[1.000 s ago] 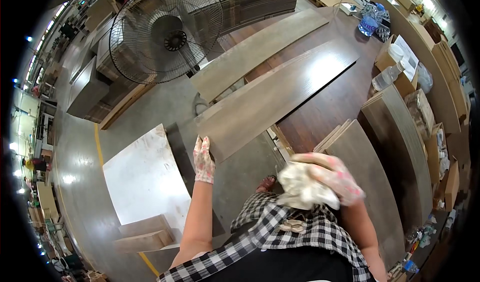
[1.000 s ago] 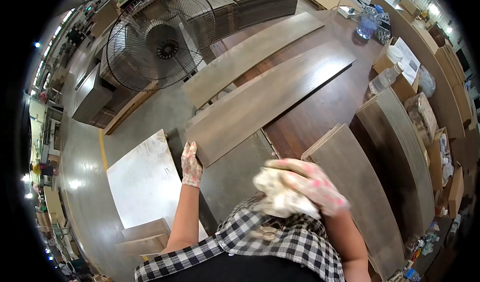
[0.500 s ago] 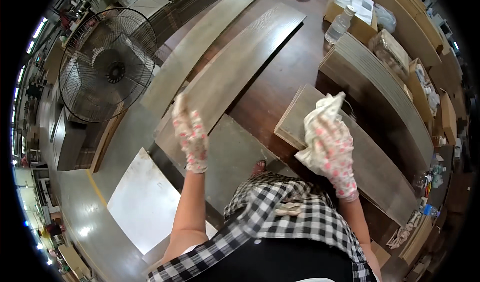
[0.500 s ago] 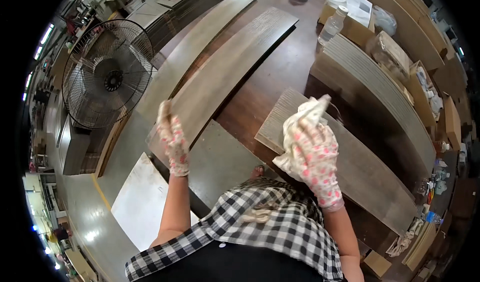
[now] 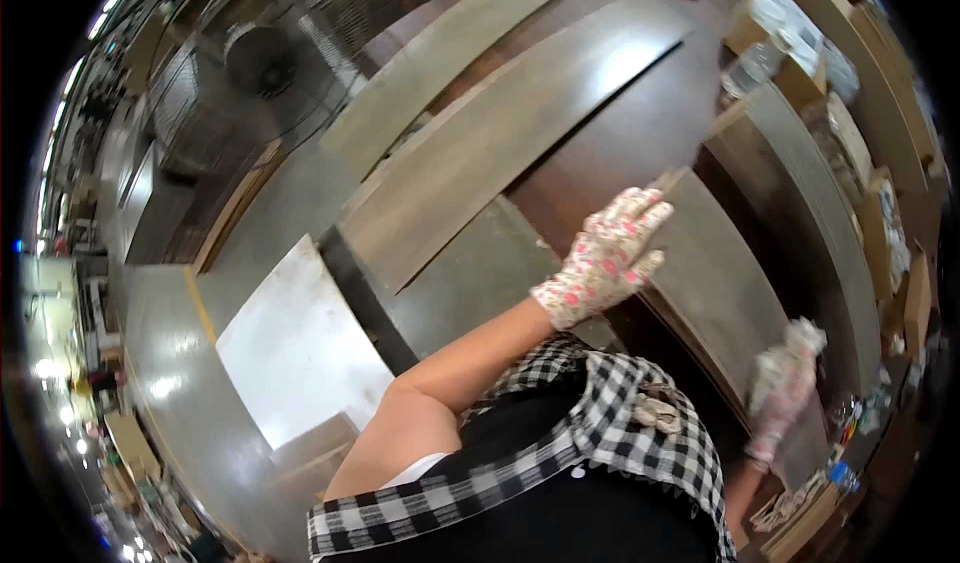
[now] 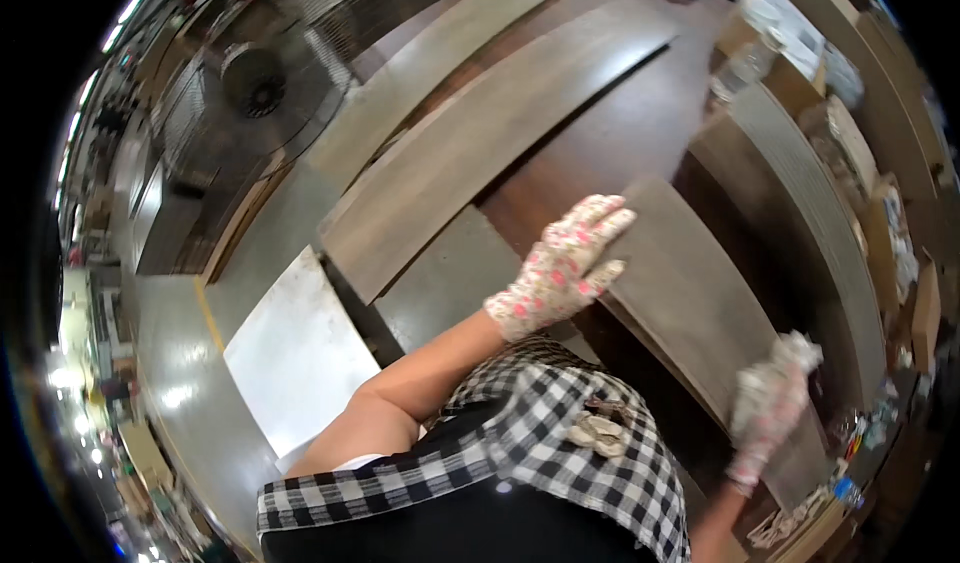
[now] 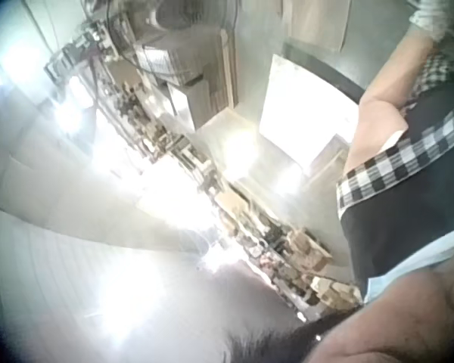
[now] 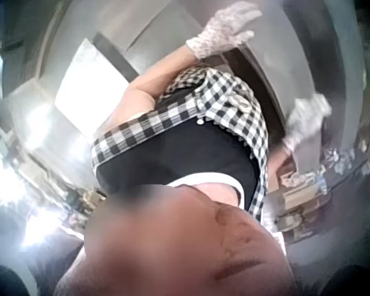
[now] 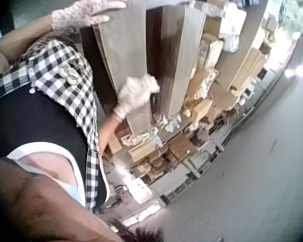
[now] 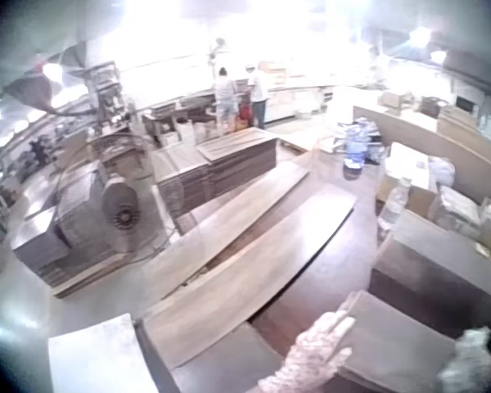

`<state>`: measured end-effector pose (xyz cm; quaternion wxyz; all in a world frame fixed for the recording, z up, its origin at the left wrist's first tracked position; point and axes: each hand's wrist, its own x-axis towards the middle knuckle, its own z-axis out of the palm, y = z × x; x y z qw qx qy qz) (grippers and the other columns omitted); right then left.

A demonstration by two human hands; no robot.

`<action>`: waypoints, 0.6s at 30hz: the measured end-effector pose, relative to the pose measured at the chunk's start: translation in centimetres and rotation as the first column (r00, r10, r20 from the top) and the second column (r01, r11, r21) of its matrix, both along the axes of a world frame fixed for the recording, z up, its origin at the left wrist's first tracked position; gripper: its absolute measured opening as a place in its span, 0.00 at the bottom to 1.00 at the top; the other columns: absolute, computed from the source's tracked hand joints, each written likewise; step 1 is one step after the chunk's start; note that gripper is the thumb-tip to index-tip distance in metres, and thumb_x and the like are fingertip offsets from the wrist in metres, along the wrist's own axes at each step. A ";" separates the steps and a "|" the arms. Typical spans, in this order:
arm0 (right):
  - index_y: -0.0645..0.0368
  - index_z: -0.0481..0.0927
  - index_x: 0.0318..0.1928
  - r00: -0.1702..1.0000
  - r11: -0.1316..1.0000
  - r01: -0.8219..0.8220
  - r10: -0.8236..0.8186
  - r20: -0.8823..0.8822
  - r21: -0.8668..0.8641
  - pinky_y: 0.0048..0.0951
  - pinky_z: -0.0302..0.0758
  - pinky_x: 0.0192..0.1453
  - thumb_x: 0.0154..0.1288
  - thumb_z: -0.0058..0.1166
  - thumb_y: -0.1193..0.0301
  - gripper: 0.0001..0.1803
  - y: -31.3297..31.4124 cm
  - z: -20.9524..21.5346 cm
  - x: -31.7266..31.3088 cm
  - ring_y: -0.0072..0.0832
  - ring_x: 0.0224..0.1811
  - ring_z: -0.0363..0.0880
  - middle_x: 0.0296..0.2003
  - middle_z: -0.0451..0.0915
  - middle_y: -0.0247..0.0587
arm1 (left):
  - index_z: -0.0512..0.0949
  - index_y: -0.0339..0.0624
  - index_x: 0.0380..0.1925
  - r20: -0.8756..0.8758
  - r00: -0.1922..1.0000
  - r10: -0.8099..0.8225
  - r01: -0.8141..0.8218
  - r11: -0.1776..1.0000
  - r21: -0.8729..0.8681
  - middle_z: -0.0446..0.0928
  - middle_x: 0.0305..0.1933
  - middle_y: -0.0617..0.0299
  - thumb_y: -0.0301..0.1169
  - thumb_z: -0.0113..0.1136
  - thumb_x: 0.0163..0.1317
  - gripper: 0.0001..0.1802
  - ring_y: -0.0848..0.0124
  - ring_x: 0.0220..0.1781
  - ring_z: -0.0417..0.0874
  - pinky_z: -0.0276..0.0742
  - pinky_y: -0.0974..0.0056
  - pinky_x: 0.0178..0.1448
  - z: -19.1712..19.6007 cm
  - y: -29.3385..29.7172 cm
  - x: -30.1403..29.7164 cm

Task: The person wipes down a grooved panel with a cloth, then wipes, rubs, and sands wooden planks using a cloth and a small block.

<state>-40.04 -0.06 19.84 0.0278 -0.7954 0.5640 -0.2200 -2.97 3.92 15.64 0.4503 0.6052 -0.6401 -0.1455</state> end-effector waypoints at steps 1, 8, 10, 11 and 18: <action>0.60 0.75 0.53 0.979 0.997 -0.067 0.057 -0.193 -0.047 0.38 0.62 0.65 0.64 0.44 0.70 0.18 0.4 0.4 2.9 0.39 0.60 0.68 0.55 0.73 0.47 | 0.67 0.38 0.57 0.033 0.999 -0.009 0.010 1.000 -0.024 0.65 0.62 0.47 0.33 0.59 0.54 0.29 0.51 0.65 0.63 0.60 0.53 0.68 0.0 -0.2 0.3; 0.58 0.75 0.54 0.926 0.936 0.334 -0.348 -0.148 -0.111 0.39 0.63 0.64 0.65 0.46 0.69 0.18 1.4 -0.7 -7.6 0.43 0.58 0.69 0.54 0.74 0.45 | 0.69 0.36 0.56 -0.017 0.998 -0.067 0.068 0.994 0.083 0.66 0.62 0.47 0.36 0.58 0.56 0.28 0.53 0.66 0.64 0.58 0.55 0.68 0.9 0.0 2.3; 0.60 0.74 0.54 0.814 0.818 0.568 -0.575 -0.085 -0.093 0.38 0.65 0.62 0.66 0.44 0.69 0.17 3.2 0.1 -14.5 0.43 0.55 0.72 0.53 0.74 0.47 | 0.70 0.36 0.55 0.105 0.991 -0.085 0.079 0.995 0.065 0.66 0.62 0.47 0.33 0.60 0.53 0.28 0.53 0.65 0.65 0.59 0.55 0.68 1.0 -0.5 1.7; 0.63 0.73 0.54 0.726 0.724 0.688 -0.688 0.015 -0.050 0.37 0.67 0.61 0.67 0.43 0.70 0.17 4.2 -0.3 -18.2 0.41 0.54 0.73 0.53 0.75 0.47 | 0.70 0.36 0.54 0.099 0.992 -0.074 0.073 0.997 0.013 0.68 0.60 0.49 0.32 0.62 0.49 0.29 0.50 0.64 0.64 0.59 0.52 0.68 1.0 -0.8 1.5; 0.59 0.70 0.55 -0.401 0.997 -0.001 -0.069 0.914 0.075 0.38 0.80 0.44 0.69 0.43 0.64 0.18 3.3 3.3 -9.3 0.38 0.42 0.79 0.48 0.75 0.48 | 0.67 0.37 0.58 0.031 0.984 -0.176 0.179 0.971 -0.160 0.68 0.61 0.51 0.26 0.52 0.58 0.26 0.55 0.67 0.63 0.56 0.54 0.69 4.0 -2.2 -4.8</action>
